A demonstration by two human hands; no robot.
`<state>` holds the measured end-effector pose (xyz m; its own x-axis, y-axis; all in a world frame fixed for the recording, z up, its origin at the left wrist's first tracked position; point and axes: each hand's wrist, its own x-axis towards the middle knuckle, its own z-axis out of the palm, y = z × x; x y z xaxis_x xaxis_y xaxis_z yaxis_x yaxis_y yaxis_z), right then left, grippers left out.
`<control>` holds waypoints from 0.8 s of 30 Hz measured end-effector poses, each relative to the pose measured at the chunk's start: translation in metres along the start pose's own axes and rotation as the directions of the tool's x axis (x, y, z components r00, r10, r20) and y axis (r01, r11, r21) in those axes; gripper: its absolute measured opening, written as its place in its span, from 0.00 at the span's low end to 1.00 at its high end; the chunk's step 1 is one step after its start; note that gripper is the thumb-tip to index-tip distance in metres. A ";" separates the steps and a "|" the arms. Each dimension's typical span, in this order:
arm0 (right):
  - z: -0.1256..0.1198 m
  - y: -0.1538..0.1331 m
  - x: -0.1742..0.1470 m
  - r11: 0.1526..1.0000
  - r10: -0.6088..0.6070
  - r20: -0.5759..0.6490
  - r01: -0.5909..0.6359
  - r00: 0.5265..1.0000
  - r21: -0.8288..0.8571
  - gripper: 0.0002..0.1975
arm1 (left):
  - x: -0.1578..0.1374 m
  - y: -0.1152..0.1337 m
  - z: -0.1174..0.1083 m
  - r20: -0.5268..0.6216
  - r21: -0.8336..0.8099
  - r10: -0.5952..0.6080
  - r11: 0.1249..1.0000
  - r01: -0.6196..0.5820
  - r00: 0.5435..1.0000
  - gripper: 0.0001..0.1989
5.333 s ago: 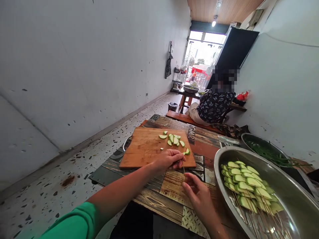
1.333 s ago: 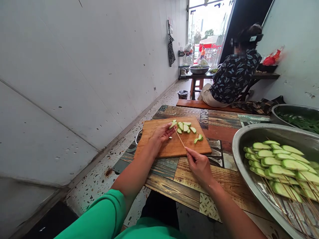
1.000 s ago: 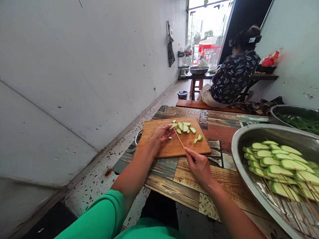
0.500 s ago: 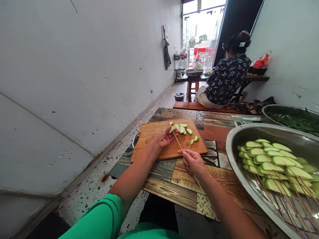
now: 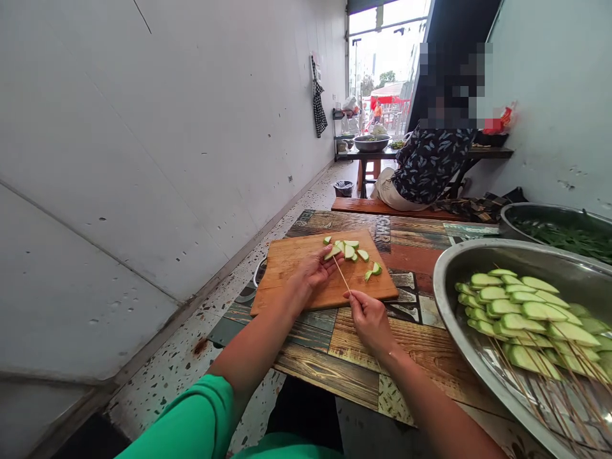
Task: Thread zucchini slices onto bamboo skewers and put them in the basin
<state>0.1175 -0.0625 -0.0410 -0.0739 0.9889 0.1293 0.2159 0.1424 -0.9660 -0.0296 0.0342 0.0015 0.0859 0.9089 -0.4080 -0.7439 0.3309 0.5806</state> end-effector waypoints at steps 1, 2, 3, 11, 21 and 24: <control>0.001 0.000 0.000 0.998 0.037 0.032 -0.039 0.999 0.058 0.25 | 0.001 0.000 0.000 0.007 0.004 -0.004 1.000 0.004 1.000 0.01; 0.001 0.000 0.001 0.988 0.078 0.068 -0.086 0.995 0.131 0.26 | 0.001 -0.001 -0.001 0.013 0.007 -0.007 1.000 0.007 1.000 0.01; 0.002 -0.001 0.001 0.969 0.118 0.105 -0.138 0.987 0.207 0.27 | 0.002 -0.002 -0.001 0.014 0.011 -0.008 1.000 0.008 1.000 0.01; 0.001 -0.007 0.002 0.799 0.236 0.264 -0.341 0.935 0.496 0.28 | -0.003 -0.004 0.002 0.048 0.055 -0.007 0.998 0.005 0.999 0.03; -0.001 -0.006 0.010 0.790 0.203 0.229 -0.298 0.952 0.537 0.24 | -0.017 -0.018 0.011 0.123 0.178 -0.087 0.982 0.065 0.989 0.04; -0.002 -0.008 0.013 0.829 0.183 0.189 -0.255 0.965 0.498 0.24 | -0.021 -0.023 0.014 0.179 0.191 -0.076 0.981 0.041 0.981 0.03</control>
<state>0.1172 -0.0505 -0.0312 -0.2153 0.9719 -0.0946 -0.2873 -0.1557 -0.9451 -0.0055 0.0109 0.0066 0.2593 0.9117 -0.3186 -0.5996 0.4106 0.6869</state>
